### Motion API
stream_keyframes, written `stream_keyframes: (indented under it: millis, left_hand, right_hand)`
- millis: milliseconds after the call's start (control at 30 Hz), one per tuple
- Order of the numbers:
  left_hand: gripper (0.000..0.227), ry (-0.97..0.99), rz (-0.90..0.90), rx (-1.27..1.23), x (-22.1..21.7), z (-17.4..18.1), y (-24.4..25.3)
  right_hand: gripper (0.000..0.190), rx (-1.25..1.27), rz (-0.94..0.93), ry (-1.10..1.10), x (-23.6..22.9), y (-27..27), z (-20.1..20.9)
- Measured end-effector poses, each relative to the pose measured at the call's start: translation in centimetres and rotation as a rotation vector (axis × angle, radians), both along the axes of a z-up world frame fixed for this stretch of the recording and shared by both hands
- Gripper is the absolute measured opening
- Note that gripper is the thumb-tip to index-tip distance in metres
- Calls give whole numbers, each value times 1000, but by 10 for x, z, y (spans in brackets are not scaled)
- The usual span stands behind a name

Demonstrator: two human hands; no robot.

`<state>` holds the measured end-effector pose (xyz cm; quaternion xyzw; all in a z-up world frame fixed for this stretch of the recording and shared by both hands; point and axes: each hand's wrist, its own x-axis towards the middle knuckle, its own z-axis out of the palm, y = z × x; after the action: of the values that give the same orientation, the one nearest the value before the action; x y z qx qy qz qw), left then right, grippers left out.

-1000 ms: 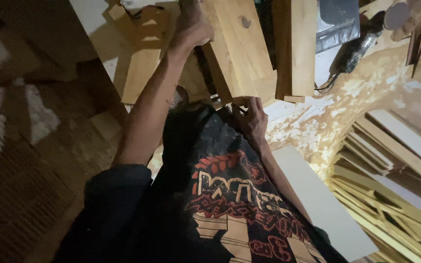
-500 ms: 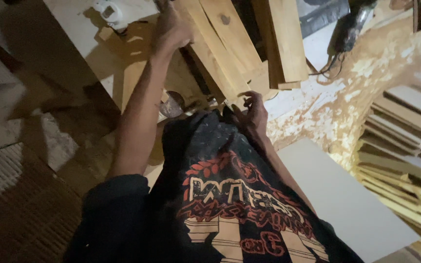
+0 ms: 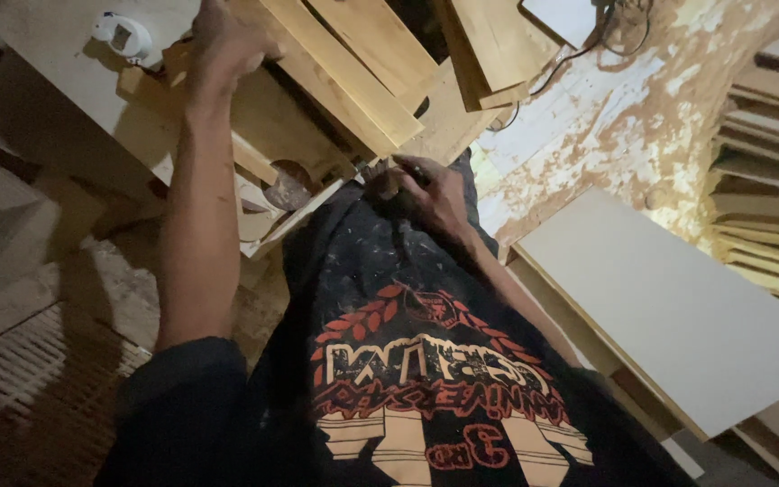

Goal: Organizing and stacking wooden planks on a table saw workbench

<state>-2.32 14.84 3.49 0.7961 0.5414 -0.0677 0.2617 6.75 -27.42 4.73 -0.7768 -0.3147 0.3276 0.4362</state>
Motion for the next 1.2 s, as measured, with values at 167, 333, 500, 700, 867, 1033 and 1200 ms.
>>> stream_keyframes:
  millis: [167,333,500,700,867,1033,1200]
  left_hand:
    - [107,-215,16,-60,-13,17,-6]
    - [100,80,71,-98,4,74,-22]
    - [95,66,17,-104,4,78,-22]
    - [138,-24,159,-57,-34,-24,-40]
    - [56,-499,474,38,-1,-27,-91]
    - [50,-507,550,220,18,-44,-136]
    - [88,-410,570,253,35,-80,-161]
  right_hand:
    - [22,57,38,85,-12,15,24]
    - [25,9,0,24,-23,25,26]
    - [25,-18,4,72,-4,25,40]
    - [50,84,-350,295,64,44,30]
    - [40,224,-11,106,92,157,106]
    - [39,418,268,63,90,250,47]
    - [40,315,376,-136,85,275,38]
